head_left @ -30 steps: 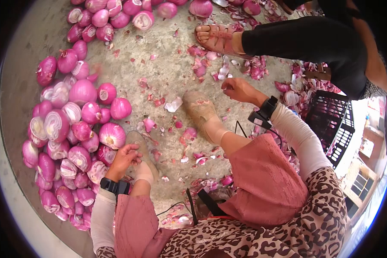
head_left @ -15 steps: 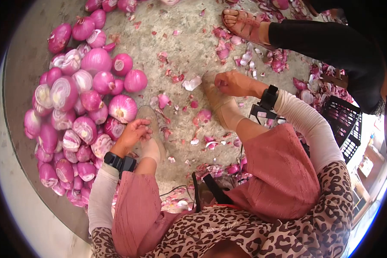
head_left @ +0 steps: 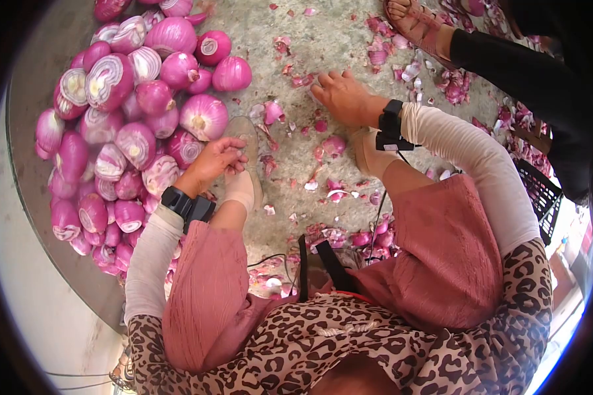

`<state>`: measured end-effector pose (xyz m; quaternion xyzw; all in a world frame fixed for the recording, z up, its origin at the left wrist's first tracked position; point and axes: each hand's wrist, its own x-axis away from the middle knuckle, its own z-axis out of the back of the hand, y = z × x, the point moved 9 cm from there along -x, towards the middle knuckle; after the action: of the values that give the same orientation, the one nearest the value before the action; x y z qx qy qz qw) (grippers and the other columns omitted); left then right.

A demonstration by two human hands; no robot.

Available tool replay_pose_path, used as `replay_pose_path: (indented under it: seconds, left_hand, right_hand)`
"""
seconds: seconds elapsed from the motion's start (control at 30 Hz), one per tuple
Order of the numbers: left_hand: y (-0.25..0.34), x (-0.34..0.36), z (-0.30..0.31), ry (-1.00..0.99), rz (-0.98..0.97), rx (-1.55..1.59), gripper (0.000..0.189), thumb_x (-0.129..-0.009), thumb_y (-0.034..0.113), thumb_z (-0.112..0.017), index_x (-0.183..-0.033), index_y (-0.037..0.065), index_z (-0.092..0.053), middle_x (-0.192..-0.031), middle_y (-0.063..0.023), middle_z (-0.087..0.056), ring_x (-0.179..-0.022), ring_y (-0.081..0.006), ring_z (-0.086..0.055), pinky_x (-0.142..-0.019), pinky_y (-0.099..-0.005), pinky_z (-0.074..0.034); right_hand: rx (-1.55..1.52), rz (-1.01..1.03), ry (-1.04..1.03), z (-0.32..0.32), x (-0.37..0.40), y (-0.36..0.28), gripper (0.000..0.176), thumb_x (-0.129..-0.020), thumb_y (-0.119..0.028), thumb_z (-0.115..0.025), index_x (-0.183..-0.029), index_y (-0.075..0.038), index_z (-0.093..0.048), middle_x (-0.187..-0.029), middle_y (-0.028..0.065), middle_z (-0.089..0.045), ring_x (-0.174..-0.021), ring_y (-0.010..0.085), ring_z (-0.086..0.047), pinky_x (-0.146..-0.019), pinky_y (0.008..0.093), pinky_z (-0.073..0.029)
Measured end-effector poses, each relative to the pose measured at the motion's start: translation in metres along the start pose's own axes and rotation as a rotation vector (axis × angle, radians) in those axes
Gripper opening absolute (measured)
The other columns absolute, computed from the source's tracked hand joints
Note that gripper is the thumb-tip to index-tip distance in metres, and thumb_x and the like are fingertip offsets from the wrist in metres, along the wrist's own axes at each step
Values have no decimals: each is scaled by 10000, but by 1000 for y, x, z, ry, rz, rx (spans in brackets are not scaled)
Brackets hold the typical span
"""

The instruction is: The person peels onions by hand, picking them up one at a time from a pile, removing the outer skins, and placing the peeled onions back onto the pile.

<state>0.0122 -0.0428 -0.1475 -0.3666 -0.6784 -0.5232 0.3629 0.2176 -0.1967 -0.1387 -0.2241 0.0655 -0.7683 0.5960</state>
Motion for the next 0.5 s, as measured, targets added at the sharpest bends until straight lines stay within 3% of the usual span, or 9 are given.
replay_pose_path:
  seconds: [0.1,0.17,0.3,0.37,0.5]
  left_hand:
    - [-2,-1,1,-18,-9,14,320,-909,118,-527,-1212,19,-502,-953,-74,-631,-757,-120,-605,-688,-246,-484]
    - [-3,-1,1,-12,-3,25,320,-909,120,-528,-1211,19,-502,-952,-74,-630,-758,-119,-605,-689,-244,-484]
    - [-2,0,1,-9,3,26,319,-907,122,-529,-1208,20,-503,-948,-72,-630,-759,-117,-604,-693,-242,-486]
    - [-1,2,0,-6,-2,25,317,-908,122,-528,-1207,20,-503,-950,-72,-629,-761,-117,-605,-693,-242,-486]
    - [0,3,-1,5,5,42,327,-906,92,-502,-1219,0,-490,-953,-76,-632,-743,-106,-603,-651,-227,-475]
  right_hand:
    - [62,76,-154,-12,5,-18,230,-767,-119,-550,-984,-44,-571,-962,140,-577,-956,343,-569,-802,499,-413]
    - [-202,135,-452,-20,7,-39,185,-759,-108,-552,-926,-35,-580,-915,150,-601,-918,334,-597,-781,483,-437]
    - [-219,230,-321,-8,-13,-61,299,-758,-94,-545,-1049,-30,-565,-890,174,-614,-874,339,-622,-744,463,-465]
    - [-307,219,-118,-5,-32,-61,456,-758,-102,-528,-1207,-29,-497,-856,189,-641,-820,353,-634,-666,438,-496]
    - [-412,174,-203,-19,-52,-60,590,-745,-97,-512,-1316,-25,-381,-792,214,-637,-787,378,-629,-640,429,-497]
